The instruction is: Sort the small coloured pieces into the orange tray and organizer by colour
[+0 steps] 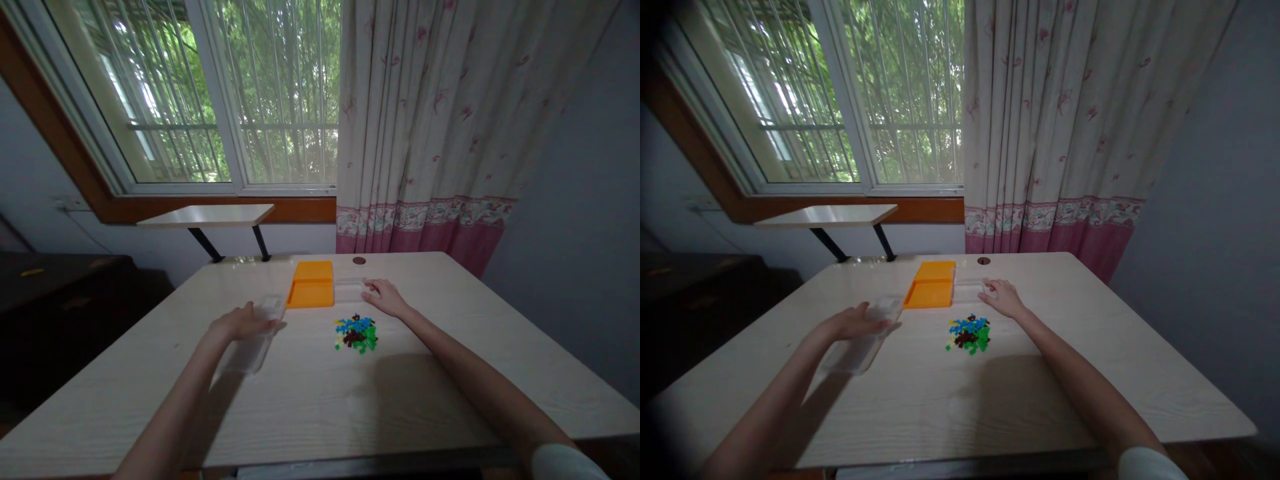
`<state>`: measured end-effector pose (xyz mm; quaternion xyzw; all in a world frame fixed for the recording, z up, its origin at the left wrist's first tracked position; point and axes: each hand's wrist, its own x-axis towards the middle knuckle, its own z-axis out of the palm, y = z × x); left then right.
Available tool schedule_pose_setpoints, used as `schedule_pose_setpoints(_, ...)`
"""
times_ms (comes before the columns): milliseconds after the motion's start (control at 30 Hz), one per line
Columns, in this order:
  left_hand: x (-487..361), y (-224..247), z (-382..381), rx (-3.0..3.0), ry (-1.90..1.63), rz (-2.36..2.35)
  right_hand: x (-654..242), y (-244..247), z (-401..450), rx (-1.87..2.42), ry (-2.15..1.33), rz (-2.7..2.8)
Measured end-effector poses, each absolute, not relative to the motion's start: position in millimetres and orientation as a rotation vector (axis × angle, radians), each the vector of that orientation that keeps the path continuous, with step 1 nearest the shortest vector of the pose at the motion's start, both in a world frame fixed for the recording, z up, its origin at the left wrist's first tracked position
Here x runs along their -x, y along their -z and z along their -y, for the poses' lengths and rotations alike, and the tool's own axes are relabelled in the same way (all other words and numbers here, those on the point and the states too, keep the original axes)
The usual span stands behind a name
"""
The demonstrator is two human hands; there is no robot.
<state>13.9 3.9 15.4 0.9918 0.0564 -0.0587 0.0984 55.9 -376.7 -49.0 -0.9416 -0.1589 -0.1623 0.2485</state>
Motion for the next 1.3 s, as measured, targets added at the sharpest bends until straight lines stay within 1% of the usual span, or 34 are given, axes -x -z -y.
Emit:
schedule_pose_setpoints(100,-11.4,-10.0,10.2,-2.962,0.346,-0.274,-57.3,51.6,378.3,2.534,0.464,0.457)
schedule_pose_setpoints(133,-11.0,-9.3,13.3,-2.974,0.345,-0.299,-58.1,52.3,379.4,2.516,0.480,0.470)
schedule_pose_setpoints(267,-10.7,-15.9,8.5,-2.979,0.244,-0.342,-59.8,49.5,385.6,2.417,0.501,0.507)
schedule_pose_setpoints(367,-9.7,-34.5,4.2,-2.914,0.032,-0.323,-51.1,38.2,385.7,2.344,0.504,0.481)
schedule_pose_setpoints(433,-6.9,-48.3,16.7,-2.793,-0.185,-0.216,-37.2,27.0,378.9,2.284,0.562,0.519)
schedule_pose_setpoints(467,-4.8,-53.4,29.2,-2.696,-0.218,-0.134,-28.2,21.1,373.3,2.257,0.603,0.579)
schedule_pose_setpoints(533,0.2,-56.5,64.2,-2.443,-0.114,0.107,-8.5,10.7,358.9,2.213,0.657,0.752)
schedule_pose_setpoints(633,6.6,-44.0,122.8,-2.171,0.041,0.229,16.2,3.7,338.0,2.167,0.647,1.013)
schedule_pose_setpoints(767,9.4,-18.6,165.3,-1.913,0.040,0.255,27.0,9.6,330.4,2.119,0.712,0.984)
schedule_pose_setpoints(900,11.3,-2.4,164.3,-1.618,0.026,0.276,21.2,18.7,340.3,1.994,0.723,0.750)
schedule_pose_setpoints(1067,13.4,11.4,156.0,-1.426,0.039,0.343,14.9,27.9,344.9,1.735,0.422,0.647)
schedule_pose_setpoints(1167,12.9,14.1,154.3,-1.419,-0.005,0.375,16.0,28.4,344.4,1.773,0.368,0.676)
schedule_pose_setpoints(1300,14.6,12.9,152.5,-1.431,-0.037,0.373,22.7,20.7,346.3,1.975,0.481,0.741)
